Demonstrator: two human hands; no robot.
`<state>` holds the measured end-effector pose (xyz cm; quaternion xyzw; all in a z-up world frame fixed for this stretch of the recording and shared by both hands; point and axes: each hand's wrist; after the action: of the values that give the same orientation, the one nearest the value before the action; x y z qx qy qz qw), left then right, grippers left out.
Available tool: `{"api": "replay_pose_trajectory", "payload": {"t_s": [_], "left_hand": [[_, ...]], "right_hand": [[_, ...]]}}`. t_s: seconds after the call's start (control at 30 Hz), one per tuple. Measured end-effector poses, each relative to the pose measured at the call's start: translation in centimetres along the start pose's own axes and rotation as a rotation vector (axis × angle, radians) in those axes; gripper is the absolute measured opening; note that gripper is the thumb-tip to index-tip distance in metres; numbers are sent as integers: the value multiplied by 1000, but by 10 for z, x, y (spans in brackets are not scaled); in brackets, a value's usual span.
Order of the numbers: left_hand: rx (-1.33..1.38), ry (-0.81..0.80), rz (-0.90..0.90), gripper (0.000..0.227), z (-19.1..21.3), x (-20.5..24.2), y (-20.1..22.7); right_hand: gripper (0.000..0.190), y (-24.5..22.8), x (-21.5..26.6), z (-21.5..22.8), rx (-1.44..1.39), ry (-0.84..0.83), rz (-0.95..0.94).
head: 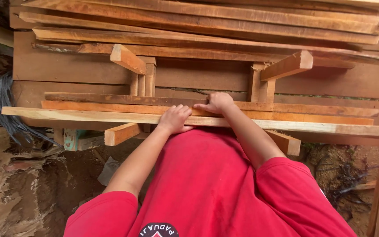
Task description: Tying bundles of wooden planks with plastic ties and arranging lumber on a wooden stand.
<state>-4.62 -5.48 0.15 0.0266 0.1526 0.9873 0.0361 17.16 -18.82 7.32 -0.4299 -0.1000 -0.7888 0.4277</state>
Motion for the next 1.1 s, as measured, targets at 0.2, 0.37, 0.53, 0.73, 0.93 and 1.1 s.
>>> {"api": "replay_pose_trajectory", "payload": {"t_s": [0.2, 0.37, 0.53, 0.73, 0.93, 1.1], "left_hand": [[157, -139, 207, 98, 72, -18, 22], [192, -218, 437, 77, 55, -50, 10], [199, -280, 469, 47, 25, -98, -40], [89, 5, 400, 43, 76, -198, -117], [50, -57, 562, 61, 186, -272, -189], [-163, -96, 556, 68, 185, -292, -265]], "right_hand": [[83, 1, 20, 4, -125, 75, 29], [55, 17, 0, -8, -405, 276, -26], [24, 37, -30, 15, -559, 734, -15], [17, 61, -60, 119, -601, 1099, 51], [30, 99, -108, 208, -241, 1129, -20], [51, 124, -137, 250, 26, 883, -60]]}}
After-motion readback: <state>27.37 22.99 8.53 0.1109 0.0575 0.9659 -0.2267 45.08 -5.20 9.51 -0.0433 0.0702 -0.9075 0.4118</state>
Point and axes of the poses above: each hand's wrist, its own x-axis away from the middle knuckle, its own z-axis out of the back of the hand, y = z × x, and after that the axes turned 1 degree about x, right-handed
